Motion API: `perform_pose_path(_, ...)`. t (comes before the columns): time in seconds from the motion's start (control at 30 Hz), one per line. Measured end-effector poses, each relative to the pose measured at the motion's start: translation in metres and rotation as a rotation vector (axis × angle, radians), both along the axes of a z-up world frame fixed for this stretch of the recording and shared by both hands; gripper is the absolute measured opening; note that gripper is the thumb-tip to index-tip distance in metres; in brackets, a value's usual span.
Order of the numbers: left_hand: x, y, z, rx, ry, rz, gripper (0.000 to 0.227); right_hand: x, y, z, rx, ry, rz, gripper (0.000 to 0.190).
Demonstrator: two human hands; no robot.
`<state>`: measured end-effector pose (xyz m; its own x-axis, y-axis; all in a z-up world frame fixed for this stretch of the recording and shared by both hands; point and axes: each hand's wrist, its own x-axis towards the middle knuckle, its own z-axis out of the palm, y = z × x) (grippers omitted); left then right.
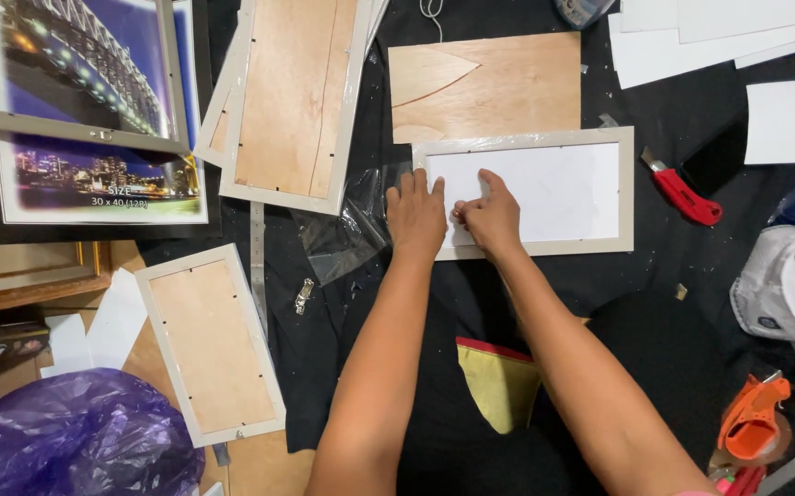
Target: The person assembles a picture frame by applying tape to a white backing, placing a wooden board over it, and trimming excess material with a utility knife. The person then flips the frame and continues trimming around the edges.
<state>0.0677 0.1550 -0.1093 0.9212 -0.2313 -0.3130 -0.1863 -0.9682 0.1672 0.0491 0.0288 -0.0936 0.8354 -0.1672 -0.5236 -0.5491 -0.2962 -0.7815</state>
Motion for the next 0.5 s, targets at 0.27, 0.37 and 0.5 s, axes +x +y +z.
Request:
perform_pose_path(0.27, 0.001, -0.003, -0.001, 0.018, 0.048, 0.033, 0.053, 0.006, 0.003, -0.042, -0.104, -0.012, -0.023, 0.033)
perform_pose_path(0.37, -0.001, -0.003, -0.001, 0.008, 0.049, 0.04, 0.051, 0.009, 0.007, -0.043, -0.107, 0.018, -0.057, 0.03)
perform_pose_path(0.5, -0.001, -0.002, 0.011, 0.003, 0.055, 0.039, 0.049, 0.015, 0.011, -0.034, -0.118, 0.039, -0.078, 0.03)
